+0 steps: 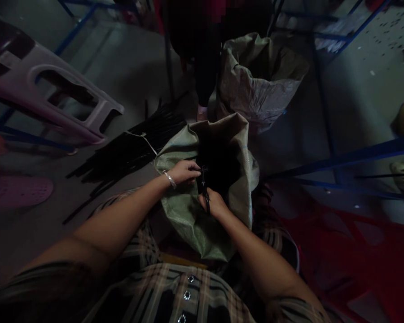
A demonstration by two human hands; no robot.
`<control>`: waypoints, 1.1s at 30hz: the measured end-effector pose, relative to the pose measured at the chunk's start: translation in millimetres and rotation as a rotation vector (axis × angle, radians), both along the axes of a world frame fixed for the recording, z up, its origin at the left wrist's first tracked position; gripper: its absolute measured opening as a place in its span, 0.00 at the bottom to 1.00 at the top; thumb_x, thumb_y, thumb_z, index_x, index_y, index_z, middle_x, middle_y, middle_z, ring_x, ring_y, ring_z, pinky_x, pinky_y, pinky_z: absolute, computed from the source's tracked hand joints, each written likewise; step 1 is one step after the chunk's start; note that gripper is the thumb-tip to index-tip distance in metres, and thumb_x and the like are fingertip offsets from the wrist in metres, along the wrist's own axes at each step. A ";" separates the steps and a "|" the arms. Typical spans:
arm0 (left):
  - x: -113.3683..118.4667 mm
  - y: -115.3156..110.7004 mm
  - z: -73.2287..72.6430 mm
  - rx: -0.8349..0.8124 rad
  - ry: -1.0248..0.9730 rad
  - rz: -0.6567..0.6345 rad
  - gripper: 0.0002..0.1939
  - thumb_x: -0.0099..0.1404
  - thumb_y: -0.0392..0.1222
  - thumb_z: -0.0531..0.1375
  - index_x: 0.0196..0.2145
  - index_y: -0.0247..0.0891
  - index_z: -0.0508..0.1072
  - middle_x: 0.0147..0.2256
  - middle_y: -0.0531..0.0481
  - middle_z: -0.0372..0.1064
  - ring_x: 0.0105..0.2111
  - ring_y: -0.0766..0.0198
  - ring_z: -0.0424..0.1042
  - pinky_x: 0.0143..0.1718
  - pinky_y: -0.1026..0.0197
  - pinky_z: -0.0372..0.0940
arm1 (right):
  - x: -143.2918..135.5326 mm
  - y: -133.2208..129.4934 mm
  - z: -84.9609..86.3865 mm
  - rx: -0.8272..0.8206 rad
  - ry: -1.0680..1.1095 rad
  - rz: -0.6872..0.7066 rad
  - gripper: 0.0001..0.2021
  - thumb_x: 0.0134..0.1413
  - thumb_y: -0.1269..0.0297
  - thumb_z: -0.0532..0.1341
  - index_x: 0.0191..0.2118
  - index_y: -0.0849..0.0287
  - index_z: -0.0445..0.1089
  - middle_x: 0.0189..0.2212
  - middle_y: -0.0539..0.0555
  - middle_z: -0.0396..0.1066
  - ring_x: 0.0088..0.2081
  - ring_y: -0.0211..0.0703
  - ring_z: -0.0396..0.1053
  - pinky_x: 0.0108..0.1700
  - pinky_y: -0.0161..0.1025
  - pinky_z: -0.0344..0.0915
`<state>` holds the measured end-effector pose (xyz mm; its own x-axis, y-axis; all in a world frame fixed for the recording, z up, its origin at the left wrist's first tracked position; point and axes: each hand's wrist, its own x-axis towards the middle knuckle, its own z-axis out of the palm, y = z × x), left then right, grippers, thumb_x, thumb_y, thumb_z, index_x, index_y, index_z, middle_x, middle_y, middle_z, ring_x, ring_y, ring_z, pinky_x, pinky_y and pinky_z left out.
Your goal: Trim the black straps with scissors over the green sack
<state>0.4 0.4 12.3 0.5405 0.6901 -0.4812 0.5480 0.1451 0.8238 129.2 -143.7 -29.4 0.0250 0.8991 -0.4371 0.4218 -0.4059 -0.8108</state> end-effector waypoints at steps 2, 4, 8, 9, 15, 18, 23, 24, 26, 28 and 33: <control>0.4 0.0 1.7 0.011 0.017 -0.004 0.05 0.56 0.32 0.62 0.33 0.31 0.74 0.18 0.56 0.66 0.16 0.73 0.65 0.18 0.72 0.59 | -1.0 -0.6 -3.2 -0.002 0.001 -0.022 0.10 0.51 0.57 0.54 0.29 0.59 0.65 0.24 0.50 0.68 0.26 0.37 0.62 0.27 0.33 0.56; 1.1 -0.1 3.8 0.004 0.034 0.002 0.06 0.56 0.34 0.63 0.34 0.31 0.74 0.18 0.56 0.66 0.16 0.73 0.65 0.18 0.72 0.59 | -2.5 -1.2 -5.0 -0.006 -0.004 -0.059 0.11 0.50 0.57 0.54 0.26 0.59 0.64 0.21 0.49 0.66 0.24 0.37 0.61 0.25 0.32 0.54; 1.2 0.2 4.2 -0.011 0.051 0.017 0.07 0.57 0.37 0.62 0.34 0.31 0.74 0.18 0.55 0.66 0.15 0.72 0.65 0.18 0.71 0.59 | -6.0 -1.4 -2.6 -0.015 0.041 -0.122 0.11 0.47 0.59 0.55 0.20 0.59 0.61 0.17 0.48 0.62 0.21 0.35 0.58 0.23 0.32 0.53; 0.8 0.5 3.1 -0.018 0.054 0.021 0.07 0.58 0.38 0.62 0.34 0.32 0.74 0.17 0.55 0.66 0.15 0.72 0.65 0.18 0.71 0.60 | -6.6 -1.2 -1.5 -0.018 0.062 -0.131 0.11 0.46 0.59 0.55 0.20 0.58 0.60 0.16 0.47 0.61 0.20 0.35 0.58 0.23 0.32 0.52; -2.8 3.5 -7.1 -0.078 0.061 0.033 0.10 0.58 0.42 0.62 0.36 0.33 0.74 0.16 0.55 0.65 0.15 0.72 0.64 0.17 0.71 0.60 | -8.1 -0.3 1.4 -0.011 0.083 -0.153 0.11 0.45 0.61 0.55 0.18 0.58 0.59 0.15 0.47 0.59 0.18 0.33 0.56 0.21 0.32 0.51; -2.3 4.3 -7.5 -0.096 0.023 0.053 0.09 0.58 0.39 0.63 0.36 0.32 0.74 0.16 0.56 0.64 0.15 0.74 0.63 0.18 0.72 0.59 | -8.4 0.6 6.3 -0.013 0.079 -0.156 0.12 0.45 0.60 0.54 0.17 0.58 0.58 0.15 0.47 0.59 0.19 0.33 0.56 0.21 0.31 0.52; -1.6 4.1 -1.9 -0.152 -0.026 0.051 0.08 0.59 0.33 0.60 0.38 0.30 0.73 0.15 0.58 0.62 0.13 0.75 0.60 0.17 0.72 0.57 | -10.4 2.1 19.1 -0.036 0.094 -0.178 0.14 0.46 0.57 0.54 0.17 0.58 0.58 0.15 0.48 0.60 0.19 0.34 0.57 0.22 0.31 0.54; -1.9 4.0 -1.8 -0.150 -0.028 0.046 0.08 0.59 0.33 0.60 0.38 0.30 0.73 0.15 0.58 0.63 0.13 0.75 0.60 0.17 0.72 0.57 | -10.7 2.3 20.7 -0.056 0.102 -0.183 0.13 0.46 0.57 0.54 0.18 0.58 0.59 0.15 0.48 0.60 0.19 0.34 0.57 0.22 0.32 0.54; -3.0 3.6 -3.1 -0.123 -0.022 0.020 0.08 0.58 0.33 0.61 0.37 0.31 0.74 0.15 0.57 0.63 0.13 0.74 0.61 0.17 0.72 0.57 | -10.6 2.2 21.5 -0.077 0.099 -0.169 0.12 0.46 0.57 0.54 0.20 0.59 0.60 0.16 0.49 0.62 0.20 0.35 0.59 0.22 0.32 0.55; -3.8 2.8 -5.4 -0.097 -0.003 -0.021 0.08 0.57 0.34 0.61 0.36 0.32 0.74 0.16 0.57 0.63 0.14 0.74 0.62 0.17 0.72 0.57 | -9.3 2.0 19.2 -0.060 0.068 -0.134 0.11 0.46 0.58 0.54 0.21 0.59 0.62 0.18 0.49 0.64 0.22 0.35 0.60 0.24 0.31 0.56; -3.1 0.6 -4.5 -0.098 0.024 -0.051 0.09 0.58 0.36 0.60 0.37 0.33 0.75 0.17 0.57 0.64 0.14 0.73 0.63 0.16 0.72 0.56 | -6.8 1.5 9.8 -0.039 0.036 -0.141 0.12 0.47 0.59 0.54 0.20 0.59 0.61 0.17 0.49 0.63 0.21 0.35 0.59 0.24 0.31 0.55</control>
